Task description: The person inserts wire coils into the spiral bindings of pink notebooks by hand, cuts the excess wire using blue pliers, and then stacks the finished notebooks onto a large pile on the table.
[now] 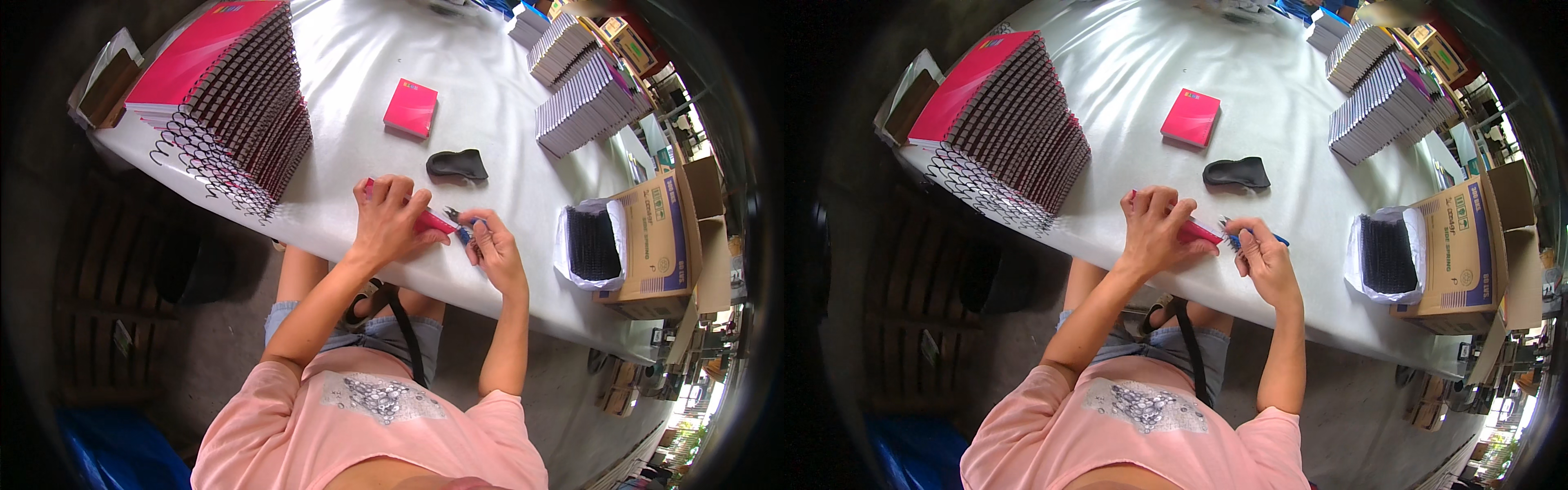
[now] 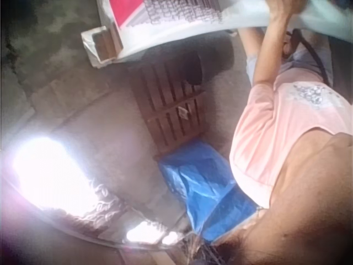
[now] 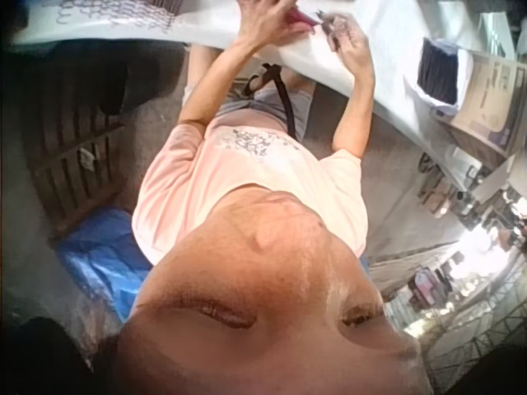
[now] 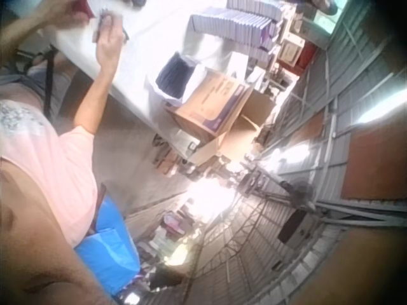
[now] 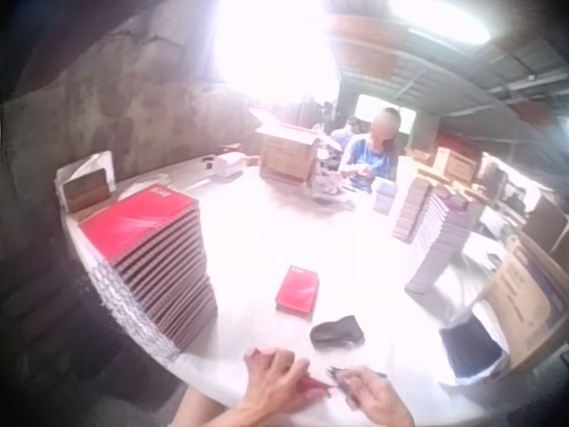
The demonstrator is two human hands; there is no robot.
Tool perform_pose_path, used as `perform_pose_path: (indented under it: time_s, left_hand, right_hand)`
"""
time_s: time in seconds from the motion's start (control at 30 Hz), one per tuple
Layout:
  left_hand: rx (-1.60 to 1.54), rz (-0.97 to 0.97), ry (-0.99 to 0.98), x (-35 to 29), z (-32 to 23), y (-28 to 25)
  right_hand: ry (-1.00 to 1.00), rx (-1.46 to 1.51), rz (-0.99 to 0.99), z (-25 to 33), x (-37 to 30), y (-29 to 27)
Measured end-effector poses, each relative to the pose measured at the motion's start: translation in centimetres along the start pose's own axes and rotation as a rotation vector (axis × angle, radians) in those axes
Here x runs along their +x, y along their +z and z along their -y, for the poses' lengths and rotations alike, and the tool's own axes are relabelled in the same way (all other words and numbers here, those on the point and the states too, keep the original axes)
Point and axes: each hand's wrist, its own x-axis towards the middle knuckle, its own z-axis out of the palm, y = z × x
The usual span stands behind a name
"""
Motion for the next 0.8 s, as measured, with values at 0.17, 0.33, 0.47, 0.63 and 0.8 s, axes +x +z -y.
perform_pose_path:
  time_s: [0.17,0.33,0.47,0.63,0.8]
  left_hand:
    - [-0.021,-0.022,0.018,-0.2,0.8,0.1]
    - [-0.11,0.057,0.008,0.4,1.1,-0.7]
    - [-0.198,0.094,-0.02,0.7,1.8,-2.6]
    - [-0.211,0.164,-0.033,0.5,2.2,-3.3]
    - [-0.234,0.068,-0.048,-0.1,2.5,-3.6]
  right_hand:
    - [-0.256,-0.203,-0.113,0.1,0.0,0.5]
    - [-0.207,-0.154,0.116,0.3,1.9,-1.3]
    - [-0.455,-0.741,-0.077,0.1,7.6,-3.0]
    - [-0.698,-1.021,-0.277,-4.9,12.7,-4.2]
    - [-0.522,0.451,0.031,-2.4,7.5,-0.7]
